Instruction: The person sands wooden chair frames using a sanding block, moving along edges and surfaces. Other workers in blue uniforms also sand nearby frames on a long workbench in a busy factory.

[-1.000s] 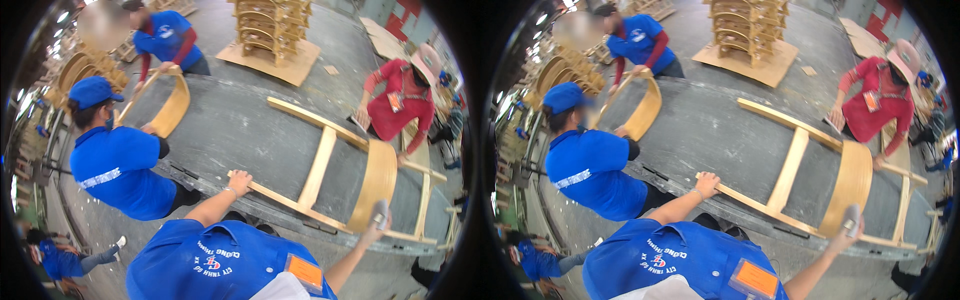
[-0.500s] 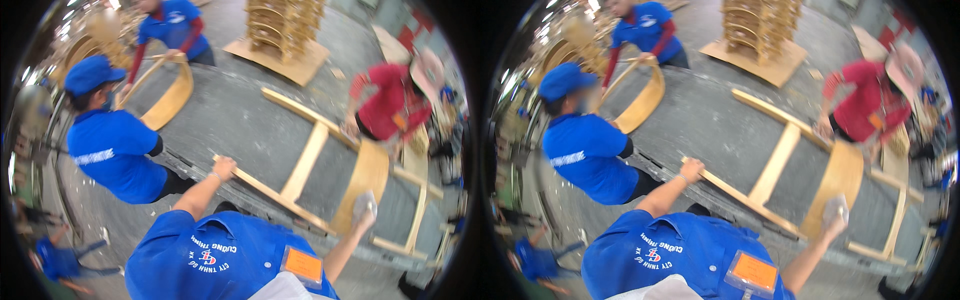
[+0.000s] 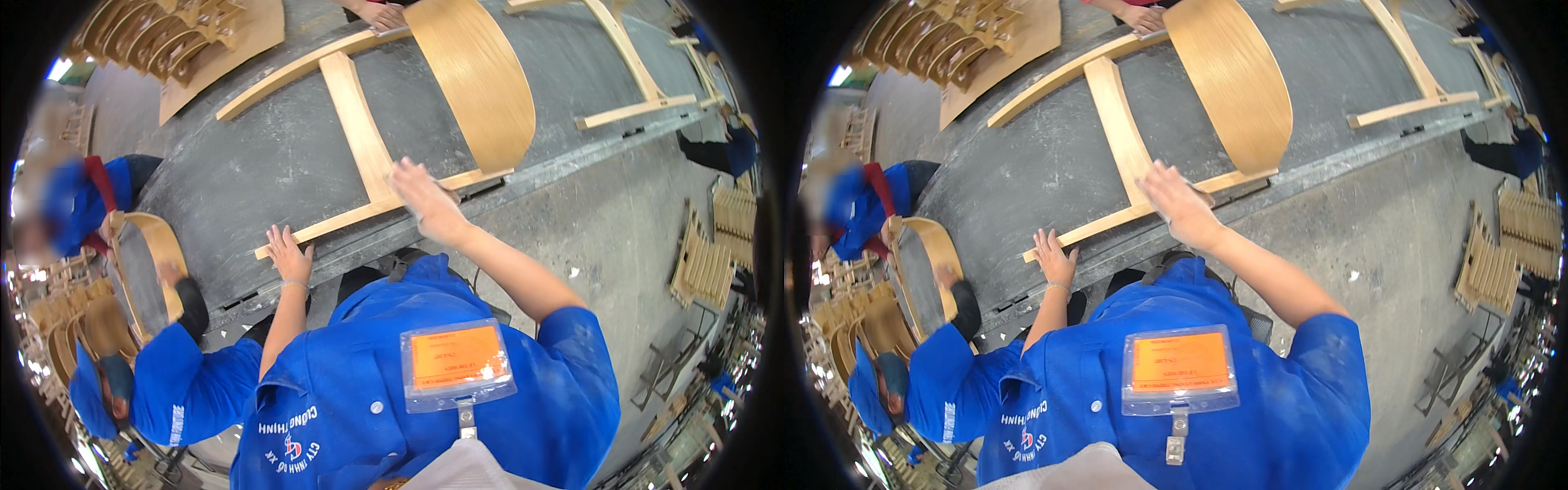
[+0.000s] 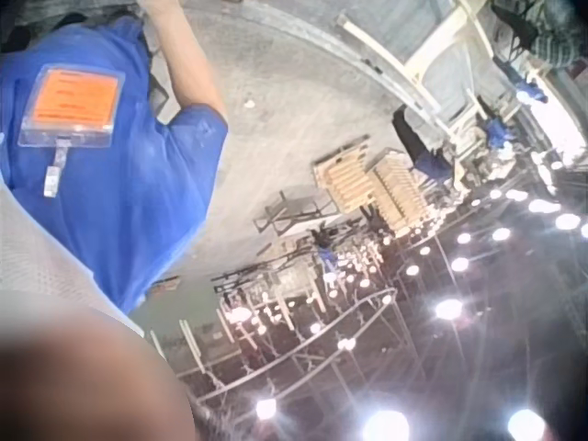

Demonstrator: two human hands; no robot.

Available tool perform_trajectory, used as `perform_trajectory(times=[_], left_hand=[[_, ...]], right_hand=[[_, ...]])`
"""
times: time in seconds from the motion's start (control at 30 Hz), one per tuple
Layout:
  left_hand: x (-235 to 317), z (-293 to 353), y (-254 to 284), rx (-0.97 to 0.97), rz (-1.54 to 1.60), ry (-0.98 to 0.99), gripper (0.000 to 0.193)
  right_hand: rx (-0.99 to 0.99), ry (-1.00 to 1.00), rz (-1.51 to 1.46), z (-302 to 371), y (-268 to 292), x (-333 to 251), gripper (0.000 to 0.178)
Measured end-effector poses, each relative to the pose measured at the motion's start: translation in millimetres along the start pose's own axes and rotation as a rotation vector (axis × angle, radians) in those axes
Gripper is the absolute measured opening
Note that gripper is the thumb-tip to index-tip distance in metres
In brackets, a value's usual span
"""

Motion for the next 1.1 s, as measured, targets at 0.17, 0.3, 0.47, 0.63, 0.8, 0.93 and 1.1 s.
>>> perform_trajectory(times=[0.17,0.3,0.47,0.63,0.8,0.93,1.1], left_hand=[[-0.8,22.1,-3.3,-0.13,-0.003,0.003,0.111],[-3.4,30.6,-3.9,-0.239,-0.072,-0.1,0.113],[-0.1,28.8,-5.3,-0.261,-0.068,-0.087,0.113],[-0.5,34.9,3.1,-0.193,-0.068,-0.054,0.111],[-0.2,32.6,2.8,-0.208,-0.03,-0.075,0.11],[-0.7,31.7,0.0,-0.256,-0.014,-0.115,0.108],[-28.2,37.6,0.7,-0.187,0.236,-0.037,0.108]], right_hand=[[-0.111,-0.413,0.465,48.7,-6.1,138.8,0.074],[-0.013,-0.351,0.748,52.8,-21.2,142.2,0.065],[-0.011,-0.292,0.573,23.3,-134.1,96.3,0.066],[-0.122,-0.197,0.708,40.6,-71.4,112.8,0.07],[0.077,-0.337,0.643,60.2,-10.0,147.3,0.07],[-0.164,-0.153,0.337,34.8,-149.7,92.6,0.071],[-0.245,0.184,0.233,-24.5,-288.2,-20.2,0.065]])
Point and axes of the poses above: each hand's wrist, its own z-axis away from the middle knuckle, its own y-axis out of the back of the hand, x = y × z, the point moved 10 cm from there along -z, towards the middle knuckle, and after that the axes turned 15 degrees about -z, right-handed, at the moved point
